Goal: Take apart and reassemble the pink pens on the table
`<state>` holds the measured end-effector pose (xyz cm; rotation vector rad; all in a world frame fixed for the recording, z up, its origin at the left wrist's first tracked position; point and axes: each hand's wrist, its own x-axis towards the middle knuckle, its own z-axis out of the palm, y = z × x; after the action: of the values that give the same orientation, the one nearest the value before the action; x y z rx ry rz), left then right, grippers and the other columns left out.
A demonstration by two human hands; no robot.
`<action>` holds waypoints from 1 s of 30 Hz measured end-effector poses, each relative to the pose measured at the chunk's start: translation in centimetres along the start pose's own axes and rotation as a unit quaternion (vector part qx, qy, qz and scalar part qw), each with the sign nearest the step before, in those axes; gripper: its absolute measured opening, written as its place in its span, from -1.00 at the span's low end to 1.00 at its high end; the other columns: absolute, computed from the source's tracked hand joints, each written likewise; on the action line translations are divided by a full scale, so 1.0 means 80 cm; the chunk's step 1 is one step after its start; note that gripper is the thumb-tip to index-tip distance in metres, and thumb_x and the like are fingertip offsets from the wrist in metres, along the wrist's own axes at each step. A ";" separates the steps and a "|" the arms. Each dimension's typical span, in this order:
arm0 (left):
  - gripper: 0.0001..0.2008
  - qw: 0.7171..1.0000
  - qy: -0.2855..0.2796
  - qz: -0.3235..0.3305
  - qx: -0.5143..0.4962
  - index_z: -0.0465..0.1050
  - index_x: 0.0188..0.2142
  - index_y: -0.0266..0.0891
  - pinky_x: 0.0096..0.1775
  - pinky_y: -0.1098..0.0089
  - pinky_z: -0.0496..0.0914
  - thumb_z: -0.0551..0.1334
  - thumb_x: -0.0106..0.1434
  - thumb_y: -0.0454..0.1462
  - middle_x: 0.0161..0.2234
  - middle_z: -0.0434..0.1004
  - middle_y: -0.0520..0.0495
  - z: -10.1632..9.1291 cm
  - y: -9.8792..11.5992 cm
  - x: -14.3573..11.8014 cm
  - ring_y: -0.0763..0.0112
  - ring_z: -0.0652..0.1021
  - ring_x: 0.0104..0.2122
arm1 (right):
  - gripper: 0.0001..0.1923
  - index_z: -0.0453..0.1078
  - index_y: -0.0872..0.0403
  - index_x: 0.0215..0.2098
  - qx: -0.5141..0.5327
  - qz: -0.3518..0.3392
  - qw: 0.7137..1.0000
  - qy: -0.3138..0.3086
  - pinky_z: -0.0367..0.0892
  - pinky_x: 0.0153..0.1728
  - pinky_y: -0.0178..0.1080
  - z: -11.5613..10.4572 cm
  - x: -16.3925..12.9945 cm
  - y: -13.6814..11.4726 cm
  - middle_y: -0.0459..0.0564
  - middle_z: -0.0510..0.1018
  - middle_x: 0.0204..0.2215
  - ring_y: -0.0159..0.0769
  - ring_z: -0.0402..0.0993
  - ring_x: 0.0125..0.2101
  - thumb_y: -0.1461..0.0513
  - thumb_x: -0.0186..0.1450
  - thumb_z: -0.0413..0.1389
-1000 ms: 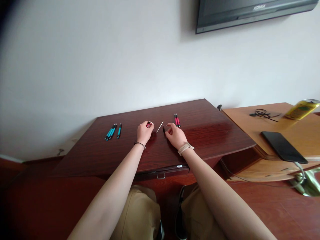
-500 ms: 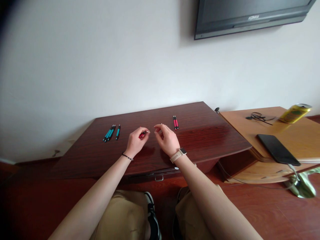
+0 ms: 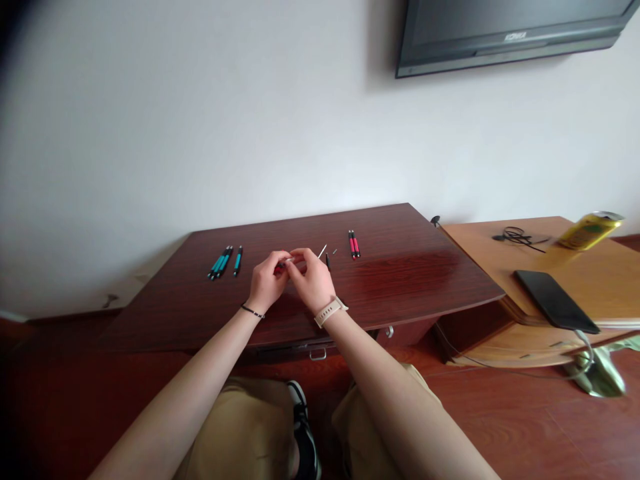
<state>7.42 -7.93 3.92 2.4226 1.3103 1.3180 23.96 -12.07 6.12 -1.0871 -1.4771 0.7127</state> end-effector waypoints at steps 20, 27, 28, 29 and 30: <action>-0.79 0.996 0.030 -0.050 -0.063 0.40 0.04 -0.14 -0.16 0.38 0.45 0.18 0.47 -0.17 -0.32 0.57 0.01 -0.002 -0.002 0.004 0.35 0.59 -0.32 | -0.65 0.57 0.03 -0.20 0.024 0.080 0.996 -0.039 0.34 -0.41 -0.31 -0.004 0.003 0.027 -0.13 0.55 -0.51 -0.33 0.45 -0.52 0.00 0.50 0.06; -0.85 0.996 0.025 -0.065 -0.055 0.45 -0.06 -0.14 -0.09 0.36 0.45 0.14 0.50 -0.19 -0.16 0.64 -0.08 0.000 -0.003 0.007 0.32 0.62 -0.21 | -0.71 0.56 -0.01 -0.32 -0.083 0.087 0.987 -0.110 0.37 -0.14 -0.27 0.004 0.001 0.036 -0.07 0.66 -0.34 -0.23 0.56 -0.25 0.18 0.47 0.03; -0.84 0.996 0.019 -0.065 -0.053 0.45 -0.07 -0.14 -0.07 0.35 0.45 0.13 0.51 -0.18 -0.14 0.64 -0.08 0.001 -0.003 0.007 0.31 0.62 -0.20 | -0.71 0.55 -0.01 -0.33 -0.085 0.097 0.985 -0.112 0.37 -0.14 -0.27 0.004 0.001 0.035 -0.07 0.66 -0.35 -0.22 0.56 -0.25 0.19 0.46 0.03; -0.84 0.996 0.013 -0.062 -0.054 0.46 -0.07 -0.14 -0.06 0.35 0.45 0.13 0.51 -0.18 -0.14 0.64 -0.08 0.001 -0.002 0.007 0.31 0.63 -0.18 | -0.71 0.55 -0.02 -0.34 -0.083 0.104 0.985 -0.111 0.38 -0.13 -0.26 0.004 0.001 0.034 -0.08 0.66 -0.35 -0.21 0.56 -0.24 0.20 0.45 0.03; -0.83 0.997 0.007 -0.059 -0.058 0.46 -0.08 -0.14 -0.06 0.35 0.45 0.12 0.52 -0.17 -0.14 0.64 -0.07 0.001 -0.001 0.008 0.31 0.63 -0.18 | -0.71 0.55 -0.02 -0.34 -0.078 0.107 0.985 -0.107 0.38 -0.12 -0.26 0.004 0.001 0.034 -0.08 0.66 -0.34 -0.21 0.56 -0.23 0.21 0.44 0.02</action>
<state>7.57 -7.44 4.26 2.2282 1.3193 1.3413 24.33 -10.90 3.67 -1.3365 -1.6358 0.8985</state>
